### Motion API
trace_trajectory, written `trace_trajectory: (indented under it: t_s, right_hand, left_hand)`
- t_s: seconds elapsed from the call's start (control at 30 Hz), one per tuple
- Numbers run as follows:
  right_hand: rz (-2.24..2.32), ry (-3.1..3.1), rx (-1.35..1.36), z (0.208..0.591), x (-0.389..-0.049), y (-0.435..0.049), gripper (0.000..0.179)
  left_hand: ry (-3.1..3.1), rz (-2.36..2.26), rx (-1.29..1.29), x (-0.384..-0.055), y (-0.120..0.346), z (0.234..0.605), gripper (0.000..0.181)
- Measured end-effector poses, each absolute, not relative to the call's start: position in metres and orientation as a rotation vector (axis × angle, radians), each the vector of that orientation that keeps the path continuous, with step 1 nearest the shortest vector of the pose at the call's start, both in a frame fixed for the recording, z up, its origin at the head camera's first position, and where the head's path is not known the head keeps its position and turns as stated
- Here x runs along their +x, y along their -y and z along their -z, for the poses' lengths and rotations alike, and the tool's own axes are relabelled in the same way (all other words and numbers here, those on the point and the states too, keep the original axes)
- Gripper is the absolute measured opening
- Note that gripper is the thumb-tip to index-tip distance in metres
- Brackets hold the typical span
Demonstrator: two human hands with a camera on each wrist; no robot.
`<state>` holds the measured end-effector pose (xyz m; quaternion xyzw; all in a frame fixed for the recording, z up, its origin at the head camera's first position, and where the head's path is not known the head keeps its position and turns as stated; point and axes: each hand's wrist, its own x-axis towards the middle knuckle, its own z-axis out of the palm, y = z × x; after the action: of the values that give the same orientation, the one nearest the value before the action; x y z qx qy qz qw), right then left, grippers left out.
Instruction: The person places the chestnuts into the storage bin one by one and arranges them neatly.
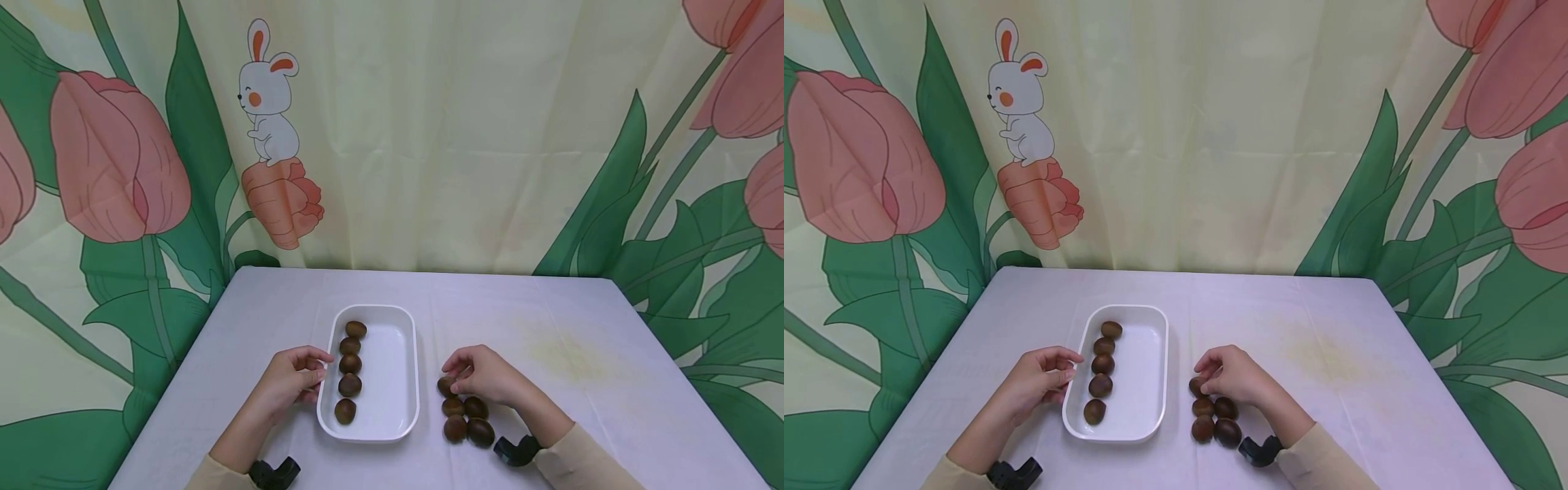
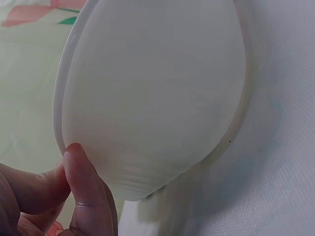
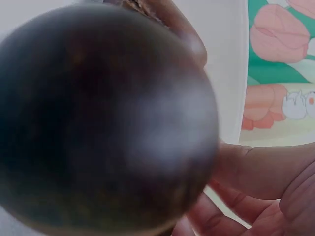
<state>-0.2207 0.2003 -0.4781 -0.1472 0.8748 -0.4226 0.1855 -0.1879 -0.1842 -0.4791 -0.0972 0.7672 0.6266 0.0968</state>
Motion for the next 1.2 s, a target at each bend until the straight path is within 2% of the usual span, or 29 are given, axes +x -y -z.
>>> trace_trajectory:
  t_s: [0.73, 1.2]
  right_hand:
    - [1.244, -2.531, -0.248, 0.459, -0.227, -0.193, 0.023]
    - [1.299, -2.542, -0.267, 0.447, -0.236, -0.184, 0.023]
  left_hand:
    - [-2.272, -1.853, -0.288, -0.187, 0.183, 0.477, 0.025]
    - [-2.281, -1.845, -0.295, -0.186, 0.182, 0.476, 0.025]
